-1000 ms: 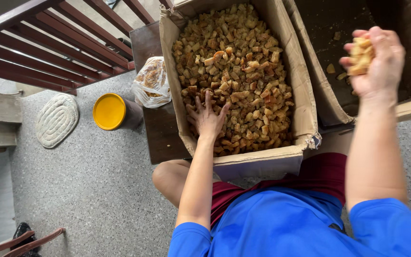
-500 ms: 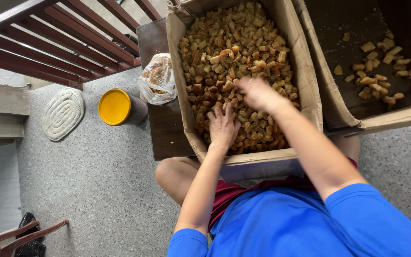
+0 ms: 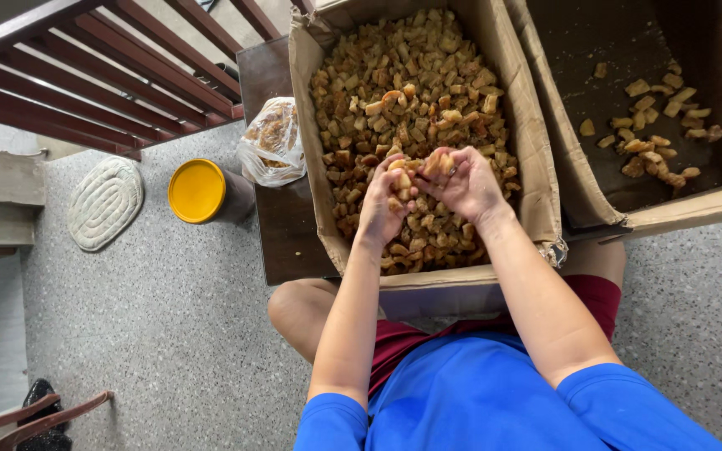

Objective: The person sorts through a cardboard box filled with fried food pieces by hand, picking up the pieces and transferring them into a second cardboard box.

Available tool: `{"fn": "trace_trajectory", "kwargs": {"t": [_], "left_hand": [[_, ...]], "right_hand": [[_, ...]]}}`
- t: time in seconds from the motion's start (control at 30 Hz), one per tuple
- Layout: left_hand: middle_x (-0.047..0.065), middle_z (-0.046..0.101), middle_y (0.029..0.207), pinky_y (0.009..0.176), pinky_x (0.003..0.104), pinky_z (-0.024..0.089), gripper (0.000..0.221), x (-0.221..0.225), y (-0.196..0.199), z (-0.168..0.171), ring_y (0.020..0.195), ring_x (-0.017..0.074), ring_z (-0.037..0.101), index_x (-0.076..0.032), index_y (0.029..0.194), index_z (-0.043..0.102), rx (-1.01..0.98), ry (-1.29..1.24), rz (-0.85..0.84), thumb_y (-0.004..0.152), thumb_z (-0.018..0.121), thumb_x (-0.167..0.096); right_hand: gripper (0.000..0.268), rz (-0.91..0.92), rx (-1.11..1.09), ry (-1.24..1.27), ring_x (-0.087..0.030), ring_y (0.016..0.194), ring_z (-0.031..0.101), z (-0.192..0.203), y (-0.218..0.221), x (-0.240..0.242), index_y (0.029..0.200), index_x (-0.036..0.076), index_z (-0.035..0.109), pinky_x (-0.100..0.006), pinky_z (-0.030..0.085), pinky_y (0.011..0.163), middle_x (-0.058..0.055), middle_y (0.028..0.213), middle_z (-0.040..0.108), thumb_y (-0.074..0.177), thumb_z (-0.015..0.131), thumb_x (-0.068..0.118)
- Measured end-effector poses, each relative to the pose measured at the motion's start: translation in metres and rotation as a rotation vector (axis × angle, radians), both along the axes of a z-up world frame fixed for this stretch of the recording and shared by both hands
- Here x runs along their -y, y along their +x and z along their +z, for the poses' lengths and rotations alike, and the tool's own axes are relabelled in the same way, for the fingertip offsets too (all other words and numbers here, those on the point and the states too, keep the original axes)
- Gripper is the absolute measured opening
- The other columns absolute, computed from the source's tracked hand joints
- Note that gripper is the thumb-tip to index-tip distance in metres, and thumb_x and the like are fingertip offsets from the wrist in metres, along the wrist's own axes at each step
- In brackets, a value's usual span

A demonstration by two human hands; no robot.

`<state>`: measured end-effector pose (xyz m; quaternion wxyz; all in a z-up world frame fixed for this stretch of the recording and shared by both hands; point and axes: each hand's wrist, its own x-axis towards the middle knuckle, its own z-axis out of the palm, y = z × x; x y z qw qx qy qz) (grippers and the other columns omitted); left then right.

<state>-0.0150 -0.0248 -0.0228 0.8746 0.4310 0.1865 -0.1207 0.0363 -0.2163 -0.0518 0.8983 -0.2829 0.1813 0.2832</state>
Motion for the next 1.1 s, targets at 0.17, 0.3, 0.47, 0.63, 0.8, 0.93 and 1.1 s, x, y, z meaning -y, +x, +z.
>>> {"fn": "trace_trajectory", "kwargs": {"t": [0.17, 0.3, 0.47, 0.63, 0.8, 0.93, 1.1], "left_hand": [[0.002, 0.066, 0.110, 0.069, 0.027, 0.054, 0.049, 0.014, 0.015, 0.036, 0.089, 0.0110, 0.064, -0.013, 0.142, 0.053, 0.135, 0.411, -0.275, 0.098, 0.065, -0.031], [0.008, 0.074, 0.103, 0.076, 0.029, 0.058, 0.044, 0.029, 0.028, 0.052, 0.091, 0.0139, 0.070, -0.010, 0.131, 0.067, 0.144, 0.679, -0.449, 0.103, 0.061, -0.043], [0.006, 0.077, 0.108, 0.084, 0.035, 0.062, 0.045, 0.024, 0.038, 0.057, 0.097, 0.0169, 0.074, -0.014, 0.132, 0.067, 0.103, 0.783, -0.442, 0.101, 0.056, -0.045], [0.010, 0.074, 0.125, 0.097, 0.045, 0.063, 0.041, -0.010, 0.066, 0.027, 0.109, 0.0283, 0.074, -0.015, 0.132, 0.067, 0.019, 1.037, -0.225, 0.100, 0.057, -0.038], [0.024, 0.034, 0.160, 0.112, 0.066, 0.035, 0.066, -0.005, 0.081, -0.046, 0.145, 0.0481, 0.032, -0.021, 0.153, 0.040, 0.262, 1.891, -0.373, 0.093, 0.064, -0.029], [0.021, 0.036, 0.160, 0.112, 0.083, 0.024, 0.066, 0.032, 0.040, -0.046, 0.147, 0.0625, 0.017, -0.027, 0.155, 0.043, 0.319, 1.967, -0.400, 0.097, 0.068, -0.047], [0.015, 0.052, 0.145, 0.105, 0.055, 0.046, 0.047, 0.027, -0.017, -0.023, 0.131, 0.0496, 0.044, -0.019, 0.137, 0.055, 0.365, 1.967, -0.537, 0.094, 0.069, -0.032]], "right_hand": [[0.040, -0.046, -0.027, 0.127, -0.029, 0.118, 0.066, -0.006, -0.011, -0.002, 0.118, 0.010, 0.065, -0.055, 0.052, 0.112, -0.012, 0.117, 0.067, 0.108, 0.049, 0.045], [0.058, 0.064, 0.081, 0.245, -0.032, 0.118, 0.066, -0.007, -0.013, -0.005, 0.125, 0.012, 0.063, -0.053, 0.051, 0.108, -0.012, 0.121, 0.067, 0.103, 0.045, 0.063], [0.061, 0.028, 0.015, 0.289, -0.032, 0.123, 0.064, -0.006, -0.014, -0.006, 0.133, 0.011, 0.062, -0.060, 0.051, 0.110, -0.014, 0.128, 0.067, 0.105, 0.047, 0.063], [0.057, 0.031, 0.028, 0.352, -0.036, 0.124, 0.064, 0.006, -0.016, -0.005, 0.139, 0.016, 0.059, -0.062, 0.050, 0.110, -0.016, 0.131, 0.065, 0.102, 0.049, 0.058], [0.053, -0.003, 0.115, 0.465, -0.034, 0.124, 0.064, -0.002, -0.014, 0.005, 0.146, 0.015, 0.057, -0.055, 0.053, 0.107, -0.016, 0.137, 0.064, 0.106, 0.049, 0.049], [0.040, -0.069, 0.158, 0.511, -0.031, 0.116, 0.065, -0.035, -0.009, 0.006, 0.146, 0.013, 0.058, -0.043, 0.057, 0.090, -0.015, 0.134, 0.064, 0.114, 0.059, 0.036], [0.038, -0.025, 0.248, 0.323, -0.025, 0.115, 0.064, -0.040, -0.012, 0.003, 0.144, 0.019, 0.058, -0.037, 0.057, 0.086, -0.008, 0.131, 0.063, 0.109, 0.070, 0.027]]}}
